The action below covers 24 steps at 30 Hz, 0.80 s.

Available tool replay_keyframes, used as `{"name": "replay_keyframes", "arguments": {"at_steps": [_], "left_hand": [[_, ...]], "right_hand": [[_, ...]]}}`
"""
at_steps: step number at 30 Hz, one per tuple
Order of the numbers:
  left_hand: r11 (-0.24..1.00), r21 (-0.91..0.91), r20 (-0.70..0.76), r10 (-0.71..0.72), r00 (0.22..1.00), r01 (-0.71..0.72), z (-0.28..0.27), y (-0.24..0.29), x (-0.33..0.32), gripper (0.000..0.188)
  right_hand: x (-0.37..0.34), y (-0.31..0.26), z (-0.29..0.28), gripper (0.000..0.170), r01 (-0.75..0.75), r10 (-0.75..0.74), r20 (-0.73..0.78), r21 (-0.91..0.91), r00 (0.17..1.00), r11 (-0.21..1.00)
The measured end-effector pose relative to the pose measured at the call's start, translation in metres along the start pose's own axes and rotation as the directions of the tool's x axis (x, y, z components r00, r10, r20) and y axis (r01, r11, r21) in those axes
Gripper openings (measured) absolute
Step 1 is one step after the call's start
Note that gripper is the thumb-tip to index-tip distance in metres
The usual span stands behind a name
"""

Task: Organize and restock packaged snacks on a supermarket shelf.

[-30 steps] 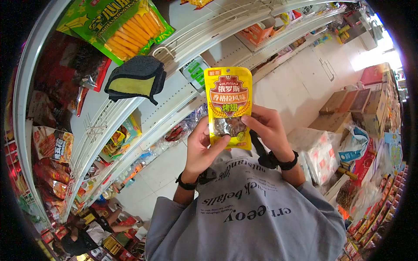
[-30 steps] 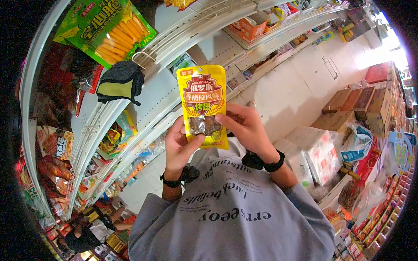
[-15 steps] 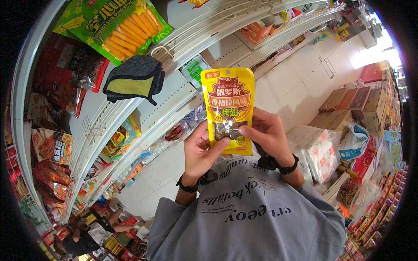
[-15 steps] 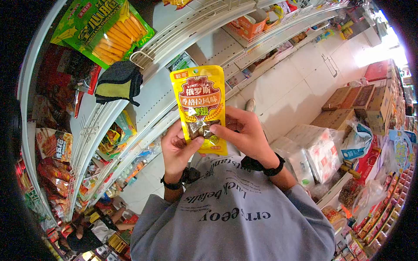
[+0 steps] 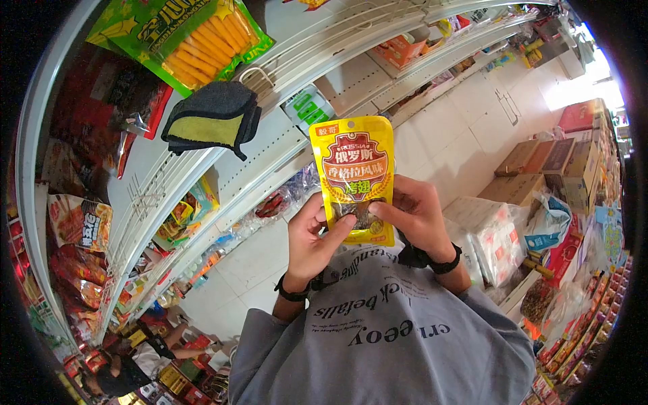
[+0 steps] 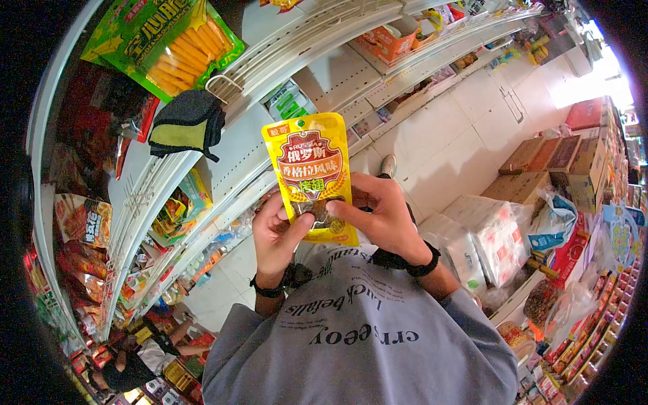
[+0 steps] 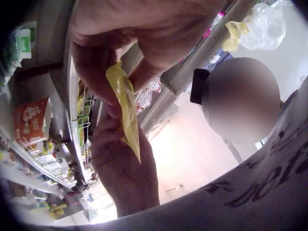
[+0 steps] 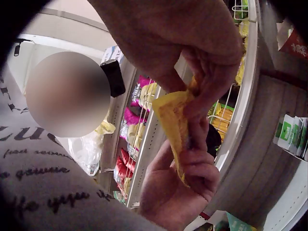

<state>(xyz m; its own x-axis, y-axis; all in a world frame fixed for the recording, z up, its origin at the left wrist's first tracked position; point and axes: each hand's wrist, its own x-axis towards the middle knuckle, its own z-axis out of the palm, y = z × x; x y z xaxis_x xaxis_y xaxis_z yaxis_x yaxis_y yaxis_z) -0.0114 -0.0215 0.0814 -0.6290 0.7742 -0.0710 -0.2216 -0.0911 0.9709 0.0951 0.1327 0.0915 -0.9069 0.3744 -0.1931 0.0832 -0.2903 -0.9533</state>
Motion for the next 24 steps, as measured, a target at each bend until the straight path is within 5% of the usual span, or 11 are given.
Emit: {"name": "replay_keyframes", "arguments": {"at_steps": [4, 10, 17, 22, 24], "left_hand": [[0.999, -0.025, 0.020, -0.033, 0.999, 0.033, -0.003, 0.000, -0.002, 0.037], [0.998, 0.051, 0.154, -0.036, 0.987, 0.028, -0.003, 0.002, -0.002, 0.037], [1.000, -0.007, 0.128, -0.030, 0.991, 0.031, -0.004, -0.003, -0.002, 0.032], [0.993, 0.090, 0.067, -0.078, 0.995, 0.072, -0.007, -0.013, -0.001, 0.024], [0.995, 0.013, 0.043, -0.099, 0.994, 0.098, -0.005, -0.015, 0.000, 0.021]], "right_hand": [[0.004, -0.004, 0.003, 0.027, 0.055, -0.053, -0.016, 0.113, 0.998, 0.992], [0.014, -0.005, -0.004, 0.027, 0.040, -0.039, -0.078, 0.017, 0.996, 0.999], [0.016, -0.007, -0.003, 0.022, 0.068, -0.075, -0.117, -0.064, 0.990, 0.996], [0.016, 0.013, -0.012, 0.035, -0.088, 0.044, -0.250, -0.168, 0.967, 0.982], [0.017, 0.012, -0.008, 0.038, -0.031, -0.007, -0.271, -0.136, 0.963, 0.990]]}}
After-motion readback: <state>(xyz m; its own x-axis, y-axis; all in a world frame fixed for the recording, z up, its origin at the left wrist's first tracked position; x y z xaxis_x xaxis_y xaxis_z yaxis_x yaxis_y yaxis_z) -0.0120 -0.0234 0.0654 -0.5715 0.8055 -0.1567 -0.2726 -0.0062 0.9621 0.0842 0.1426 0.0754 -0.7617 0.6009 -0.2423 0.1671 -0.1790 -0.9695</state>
